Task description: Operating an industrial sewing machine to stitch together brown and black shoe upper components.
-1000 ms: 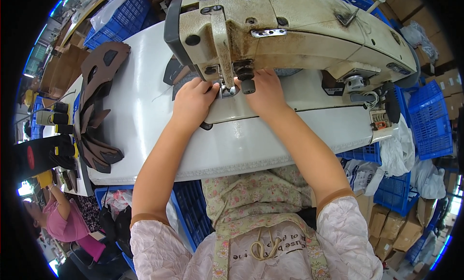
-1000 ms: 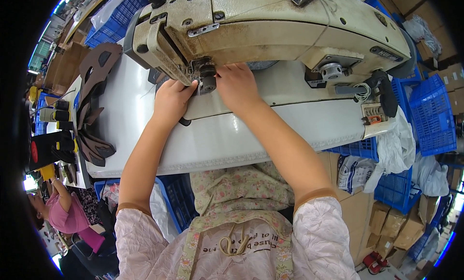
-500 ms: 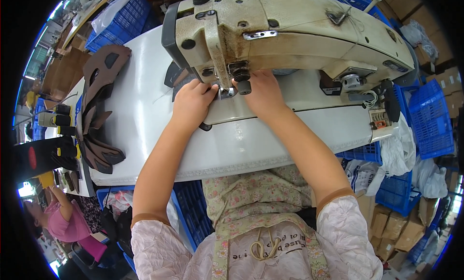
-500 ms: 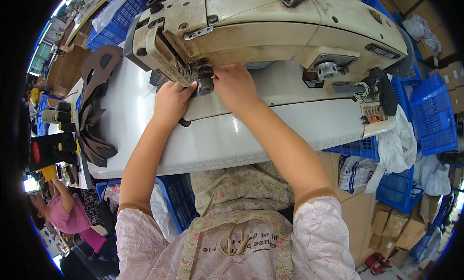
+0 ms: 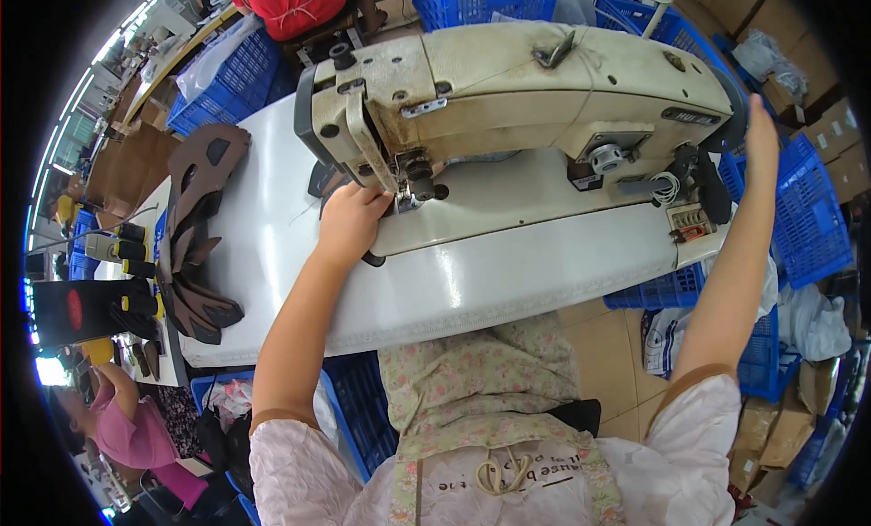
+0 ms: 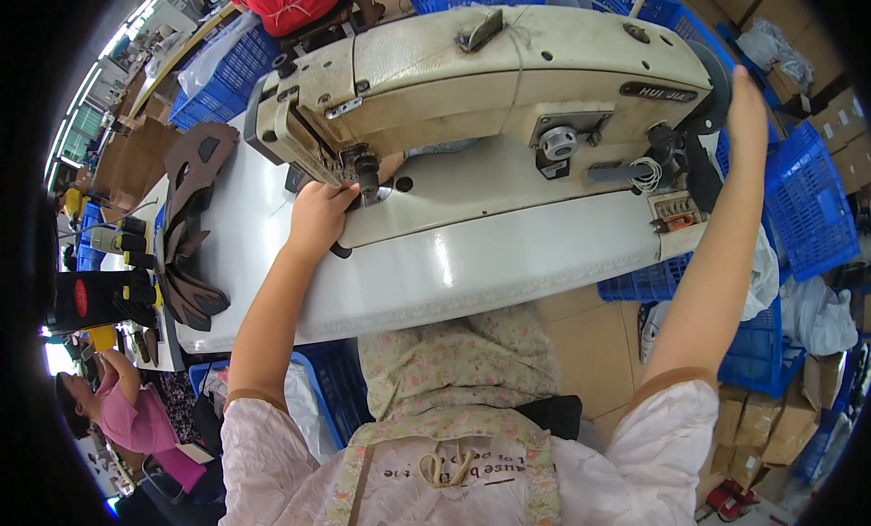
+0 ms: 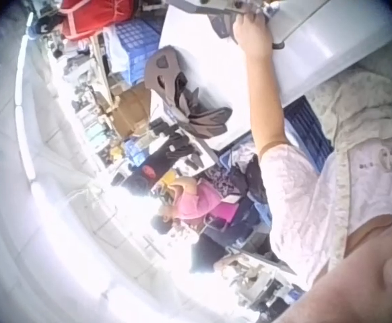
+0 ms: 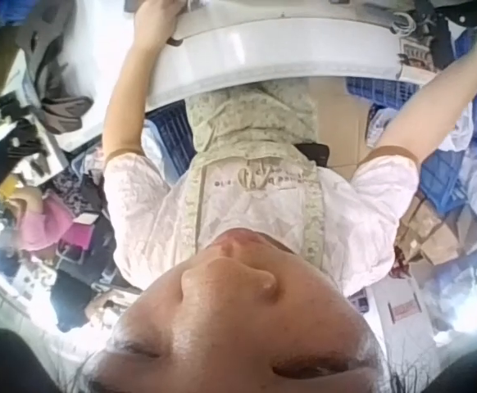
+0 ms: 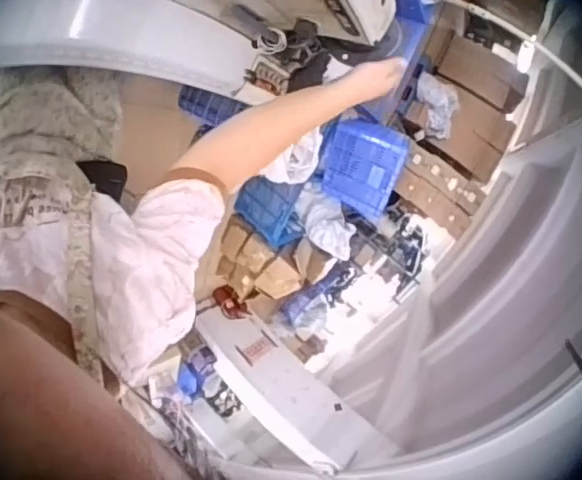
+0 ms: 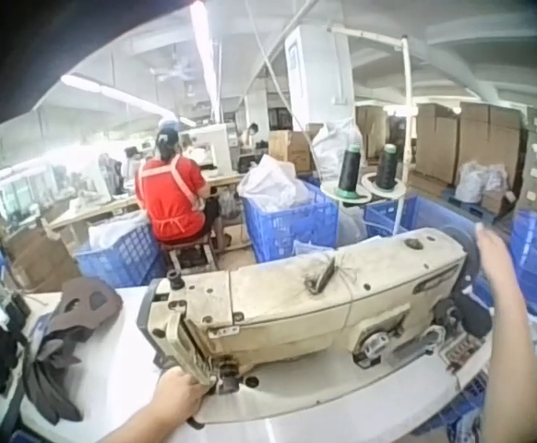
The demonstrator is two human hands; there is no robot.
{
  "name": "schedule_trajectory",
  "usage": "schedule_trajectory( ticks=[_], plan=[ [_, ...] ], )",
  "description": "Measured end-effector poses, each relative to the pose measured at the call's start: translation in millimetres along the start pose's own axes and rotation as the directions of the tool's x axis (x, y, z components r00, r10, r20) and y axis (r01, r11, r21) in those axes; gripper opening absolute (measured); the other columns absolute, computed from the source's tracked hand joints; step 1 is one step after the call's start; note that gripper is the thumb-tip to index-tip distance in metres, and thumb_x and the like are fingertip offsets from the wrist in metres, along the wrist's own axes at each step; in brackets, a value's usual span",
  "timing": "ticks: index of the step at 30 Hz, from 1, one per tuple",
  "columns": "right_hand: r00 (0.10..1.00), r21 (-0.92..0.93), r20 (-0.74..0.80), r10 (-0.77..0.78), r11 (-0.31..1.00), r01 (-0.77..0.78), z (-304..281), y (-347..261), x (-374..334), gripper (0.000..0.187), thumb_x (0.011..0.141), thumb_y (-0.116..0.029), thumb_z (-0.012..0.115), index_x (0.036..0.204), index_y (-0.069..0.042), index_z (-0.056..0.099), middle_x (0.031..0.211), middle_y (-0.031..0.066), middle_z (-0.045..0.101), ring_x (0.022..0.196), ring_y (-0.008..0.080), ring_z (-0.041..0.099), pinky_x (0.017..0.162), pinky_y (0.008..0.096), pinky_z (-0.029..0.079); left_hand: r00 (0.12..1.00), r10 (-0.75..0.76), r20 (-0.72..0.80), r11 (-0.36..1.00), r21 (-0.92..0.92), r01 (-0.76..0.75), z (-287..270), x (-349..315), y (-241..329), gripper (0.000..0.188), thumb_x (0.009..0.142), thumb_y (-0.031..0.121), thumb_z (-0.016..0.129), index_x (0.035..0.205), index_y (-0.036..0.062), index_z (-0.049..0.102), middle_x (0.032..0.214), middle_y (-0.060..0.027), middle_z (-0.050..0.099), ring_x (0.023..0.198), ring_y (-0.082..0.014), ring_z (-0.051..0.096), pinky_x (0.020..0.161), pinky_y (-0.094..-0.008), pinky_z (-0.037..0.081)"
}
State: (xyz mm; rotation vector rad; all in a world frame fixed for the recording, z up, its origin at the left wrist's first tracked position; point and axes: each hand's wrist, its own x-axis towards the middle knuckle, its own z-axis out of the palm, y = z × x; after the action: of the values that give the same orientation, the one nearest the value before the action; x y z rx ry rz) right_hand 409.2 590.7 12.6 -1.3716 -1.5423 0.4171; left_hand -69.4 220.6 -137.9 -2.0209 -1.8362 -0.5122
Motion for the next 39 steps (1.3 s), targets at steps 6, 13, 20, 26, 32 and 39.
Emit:
schedule_trajectory(
  ticks=[6, 13, 20, 26, 32, 39],
  plan=[
    [0.978, -0.080, 0.013, -0.207, 0.975, 0.207, 22.5, 23.0, -36.7, 0.050, 0.098, -0.037, 0.058, 0.130, 0.001, 0.059, 0.129, 0.0243, 0.061, 0.121, 0.0339, 0.058, 0.100, 0.0365, 0.044, 0.999, -0.034, 0.031, 0.999, 0.008, 0.034, -11.3, -9.0, 0.5, 0.025, 0.073, 0.003, 0.062, 0.093, 0.0096, 0.074, 0.097, -0.0028, 0.068, 0.097, -0.0252, 0.063, 0.078, -0.0394, 0.053],
    [0.956, -0.118, -0.093, -0.278, 0.957, 0.266, 37.3, 94.4, -62.9, 0.052, 0.097, -0.036, 0.060, 0.130, 0.003, 0.057, 0.128, 0.0262, 0.059, 0.122, 0.0352, 0.056, 0.106, 0.0376, 0.039, 0.997, -0.028, 0.067, 0.999, -0.034, 0.030, -5.9, -1.0, 1.0, 0.027, 0.071, 0.001, 0.062, 0.094, 0.0087, 0.074, 0.098, -0.0032, 0.068, 0.097, -0.0258, 0.063, 0.079, -0.0401, 0.053],
    [0.938, -0.271, -0.222, -0.267, 0.941, 0.203, 36.0, 23.3, -60.7, 0.038, 0.100, -0.034, 0.053, 0.109, 0.001, 0.064, 0.101, 0.0252, 0.066, 0.096, 0.0408, 0.063, 0.083, 0.0406, 0.049, 1.000, -0.006, -0.009, 0.999, -0.036, 0.006, -11.2, -3.7, 0.1, 0.027, 0.070, 0.001, 0.062, 0.093, 0.0071, 0.073, 0.097, -0.0034, 0.068, 0.096, -0.0263, 0.063, 0.077, -0.0395, 0.053],
    [0.921, -0.248, -0.162, -0.354, 0.918, 0.309, 43.2, 93.0, -85.5, 0.038, 0.100, -0.035, 0.054, 0.102, 0.002, 0.062, 0.099, 0.0274, 0.064, 0.094, 0.0452, 0.059, 0.081, 0.0461, 0.047, 0.999, 0.030, -0.036, 0.997, -0.063, -0.032, -5.5, 3.1, 4.5, 0.027, 0.070, 0.001, 0.062, 0.094, 0.0072, 0.073, 0.097, -0.0032, 0.068, 0.098, -0.0259, 0.063, 0.078, -0.0396, 0.053],
    [0.957, -0.369, -0.079, -0.278, 0.900, 0.231, 34.3, 66.3, -81.6, 0.042, 0.098, -0.040, 0.055, 0.090, 0.001, 0.062, 0.087, 0.0283, 0.063, 0.088, 0.0477, 0.060, 0.074, 0.0530, 0.045, 1.000, 0.003, 0.015, 0.999, -0.048, -0.003, 0.9, -7.7, -5.5, 0.038, 0.068, -0.001, 0.061, 0.103, 0.0064, 0.074, 0.094, -0.0095, 0.067, 0.089, -0.0318, 0.062, 0.079, -0.0415, 0.050],
    [0.942, -0.093, -0.024, -0.334, 0.939, 0.330, -6.1, 45.2, -90.6, 0.028, 0.095, -0.030, 0.059, 0.096, -0.002, 0.066, 0.086, 0.0204, 0.068, 0.087, 0.0398, 0.064, 0.080, 0.0451, 0.050, 0.994, -0.053, 0.095, 0.997, -0.055, 0.058, -0.1, -5.7, -6.0, 0.039, 0.062, -0.008, 0.056, 0.096, 0.0048, 0.070, 0.105, -0.0081, 0.067, 0.098, -0.0351, 0.060, 0.085, -0.0437, 0.050]
  ],
)
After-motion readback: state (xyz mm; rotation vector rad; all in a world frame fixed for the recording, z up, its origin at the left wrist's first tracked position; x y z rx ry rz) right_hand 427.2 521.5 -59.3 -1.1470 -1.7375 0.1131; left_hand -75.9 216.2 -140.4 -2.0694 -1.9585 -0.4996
